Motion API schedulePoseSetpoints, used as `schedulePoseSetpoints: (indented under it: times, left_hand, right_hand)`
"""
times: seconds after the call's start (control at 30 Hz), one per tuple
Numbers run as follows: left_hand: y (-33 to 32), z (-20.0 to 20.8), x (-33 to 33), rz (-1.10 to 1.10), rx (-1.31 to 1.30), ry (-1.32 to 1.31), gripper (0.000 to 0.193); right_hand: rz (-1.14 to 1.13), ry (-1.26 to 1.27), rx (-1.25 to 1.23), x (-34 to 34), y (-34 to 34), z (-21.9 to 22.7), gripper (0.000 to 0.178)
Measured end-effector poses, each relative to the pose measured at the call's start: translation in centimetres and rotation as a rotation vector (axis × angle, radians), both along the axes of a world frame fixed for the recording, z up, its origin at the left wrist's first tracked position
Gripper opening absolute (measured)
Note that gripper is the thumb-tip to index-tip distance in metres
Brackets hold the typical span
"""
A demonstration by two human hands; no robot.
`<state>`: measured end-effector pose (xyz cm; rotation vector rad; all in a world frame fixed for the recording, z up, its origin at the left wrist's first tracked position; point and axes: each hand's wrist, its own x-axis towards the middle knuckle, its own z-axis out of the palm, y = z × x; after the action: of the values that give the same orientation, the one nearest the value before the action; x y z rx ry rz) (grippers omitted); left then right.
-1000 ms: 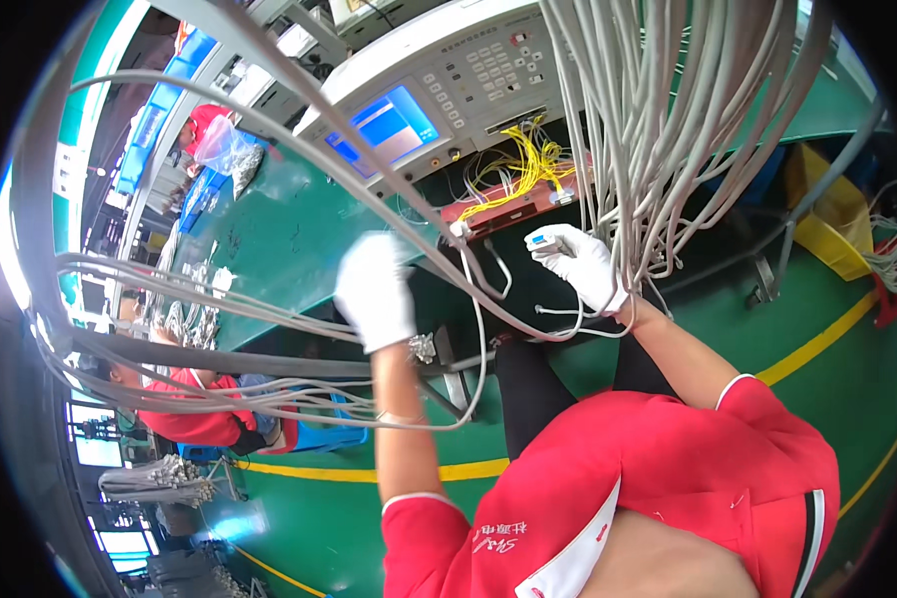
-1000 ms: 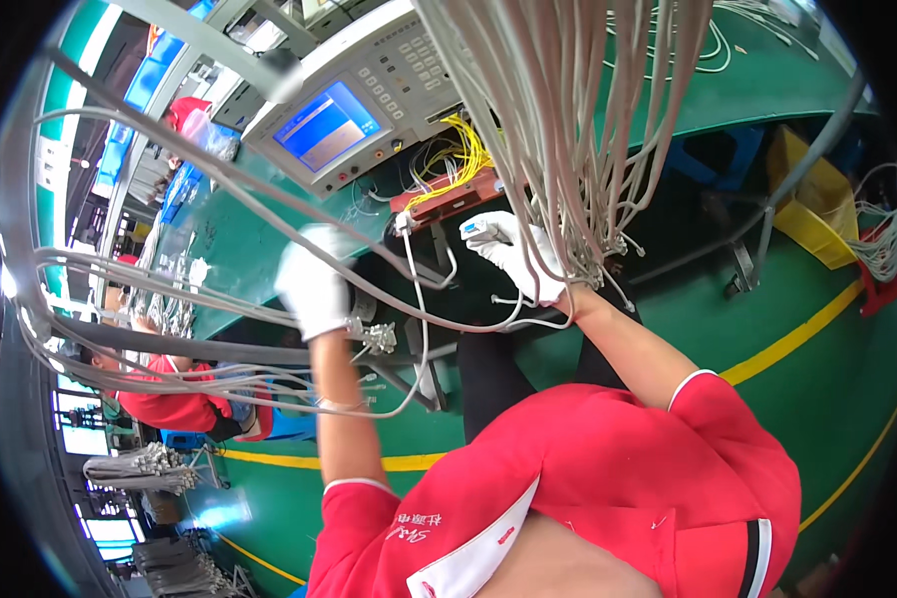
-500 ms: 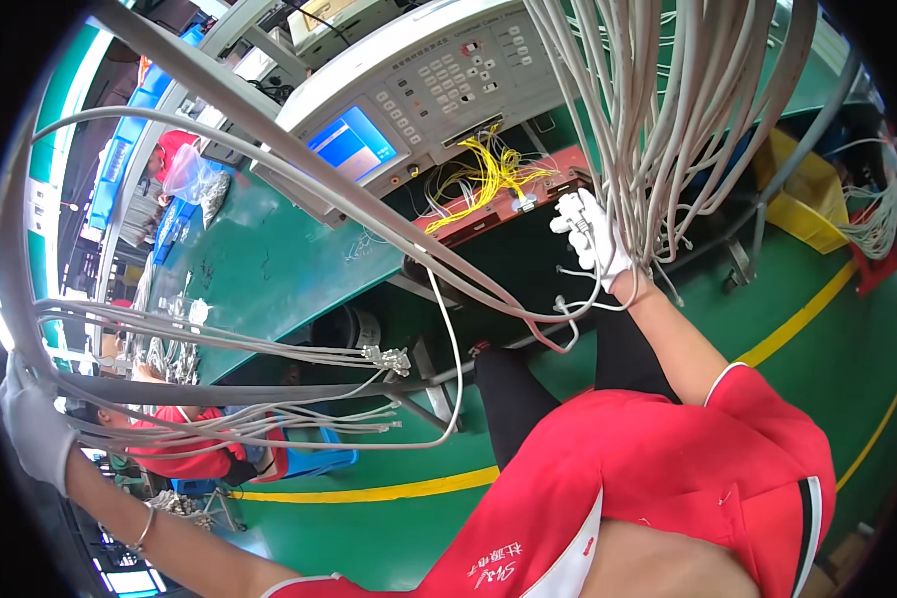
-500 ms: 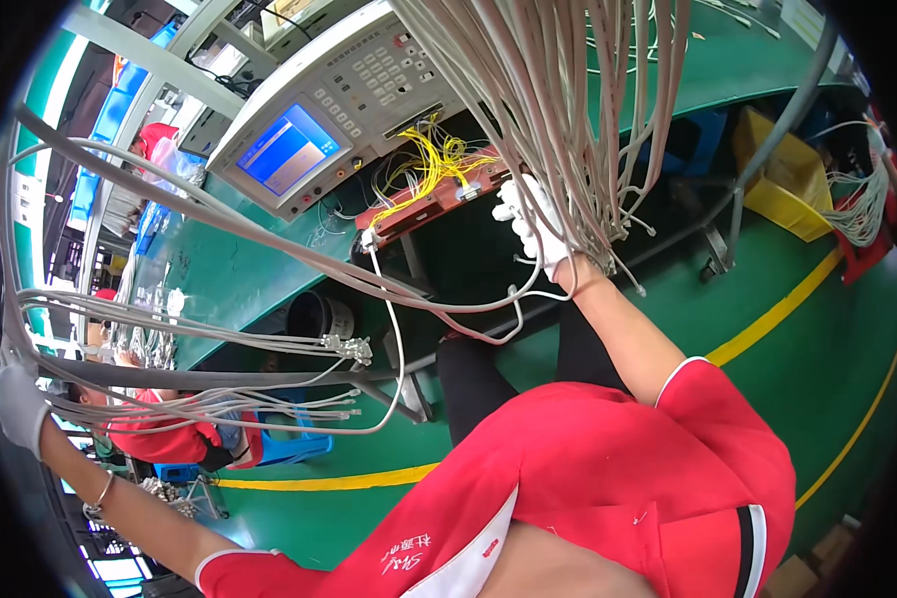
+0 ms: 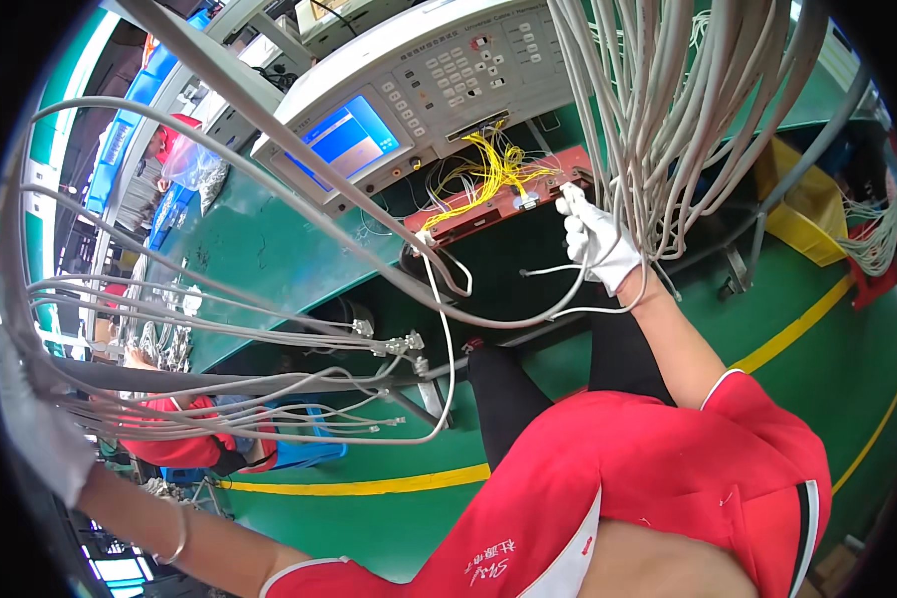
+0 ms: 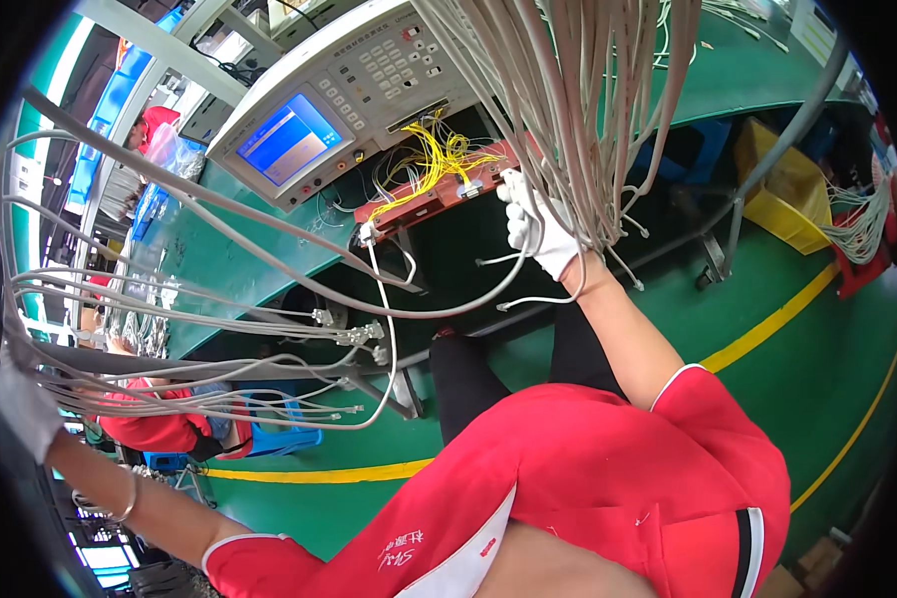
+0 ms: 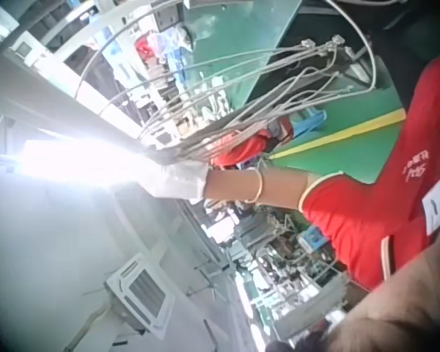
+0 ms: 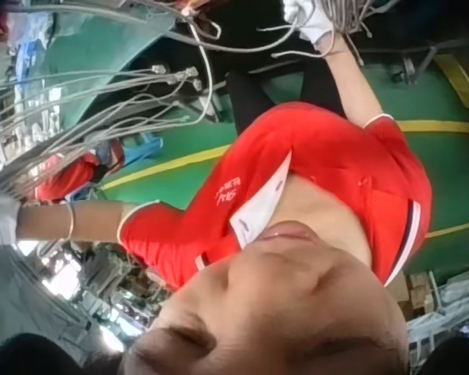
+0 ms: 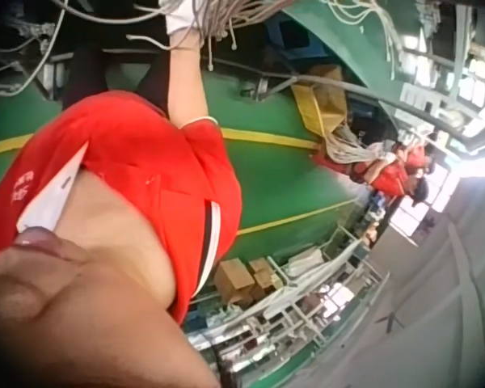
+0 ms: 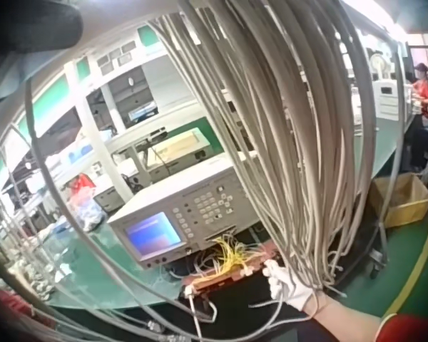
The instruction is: The person tests cables by repeatedly plugging cable connector ends into the ports of a testing device, unplugging them, and draping the cables over a rack.
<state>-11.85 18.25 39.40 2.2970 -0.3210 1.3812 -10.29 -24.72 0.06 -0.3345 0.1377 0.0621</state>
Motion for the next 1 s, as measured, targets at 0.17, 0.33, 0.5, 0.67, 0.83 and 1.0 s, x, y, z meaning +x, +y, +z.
schedulePoseSetpoints:
  times: [0.17, 0.33, 0.5, 0.67, 0.83, 1.0]
  left_hand:
    - [-6.2, -12.6, 1.6, -0.119, -0.475, 0.37, 0.029]
    - [-4.7, -25.3, 1.5, -0.246, -0.272, 0.702, 0.018]
    - [-5.1, -36.7, -0.3, 0.067, -0.022, 0.877, 0.022]
    - [-6.8, -39.1, -2.0, 0.205, -0.131, 0.929, 0.034]
    - [-6.1, -41.8, -2.6, 0.146, -0.184, 1.047, 0.036]
    - [-4.7, -46.7, -3.5, 0.098, -0.247, 1.173, 0.034]
  right_hand:
    - [-0.173, 0.27, -0.852, -0.5, 0.1, -1.1, 0.017]
    - [-0.272, 0.32, -0.929, 0.5, -0.7, -4.3, 0.018]
    - [-0.252, 0.359, -1.014, 0.4, -0.7, -1.9, 0.018]
    - [-0.193, 0.384, -1.03, 0.1, -1.1, -1.0, 0.015]
    - [-0.226, 0.332, -0.957, -0.2, -0.5, -1.2, 0.014]
    - [-0.275, 0.338, -0.774, 0.4, -0.1, -1.5, 0.011]
